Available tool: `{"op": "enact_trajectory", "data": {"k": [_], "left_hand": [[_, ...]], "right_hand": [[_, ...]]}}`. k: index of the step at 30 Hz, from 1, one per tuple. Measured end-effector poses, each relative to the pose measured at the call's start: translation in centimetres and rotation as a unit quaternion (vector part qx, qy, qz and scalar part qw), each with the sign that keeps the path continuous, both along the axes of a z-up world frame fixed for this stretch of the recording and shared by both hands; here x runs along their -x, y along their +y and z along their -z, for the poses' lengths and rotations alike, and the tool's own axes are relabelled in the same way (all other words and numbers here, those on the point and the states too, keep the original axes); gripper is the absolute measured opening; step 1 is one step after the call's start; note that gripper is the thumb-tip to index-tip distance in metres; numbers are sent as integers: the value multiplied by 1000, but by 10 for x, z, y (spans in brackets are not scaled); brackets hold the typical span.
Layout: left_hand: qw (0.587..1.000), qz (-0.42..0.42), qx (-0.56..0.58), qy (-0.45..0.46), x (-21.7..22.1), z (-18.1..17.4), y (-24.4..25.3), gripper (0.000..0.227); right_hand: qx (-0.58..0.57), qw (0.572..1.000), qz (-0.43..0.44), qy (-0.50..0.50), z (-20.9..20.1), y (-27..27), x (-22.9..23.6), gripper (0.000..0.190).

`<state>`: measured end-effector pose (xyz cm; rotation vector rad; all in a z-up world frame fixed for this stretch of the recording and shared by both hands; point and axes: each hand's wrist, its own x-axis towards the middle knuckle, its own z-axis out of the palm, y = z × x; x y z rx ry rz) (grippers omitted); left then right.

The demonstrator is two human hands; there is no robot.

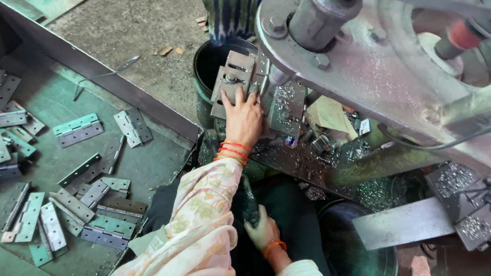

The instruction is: The person operates a manual punching machine to process metal hinge components. They pick up individual hinges from a bin, place them into the machine's die, and pull a lever to activate the punch. Processed hinges are then placed into a separate bin.

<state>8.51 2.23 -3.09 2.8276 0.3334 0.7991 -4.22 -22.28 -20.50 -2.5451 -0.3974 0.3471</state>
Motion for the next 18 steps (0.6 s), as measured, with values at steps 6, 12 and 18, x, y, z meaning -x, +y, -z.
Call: {"op": "enact_trajectory", "data": {"k": [6, 12, 18], "left_hand": [[1000, -3, -14, 9, 9, -2, -6, 33], [999, -7, 26, 20, -9, 3, -7, 29], [1000, -11, 18, -5, -20, 10, -4, 29]], "right_hand": [[16, 999, 3, 29, -3, -7, 0, 58], [-14, 994, -20, 103, -34, -25, -10, 52], [44, 998, 6, 45, 3, -12, 8, 68]]}}
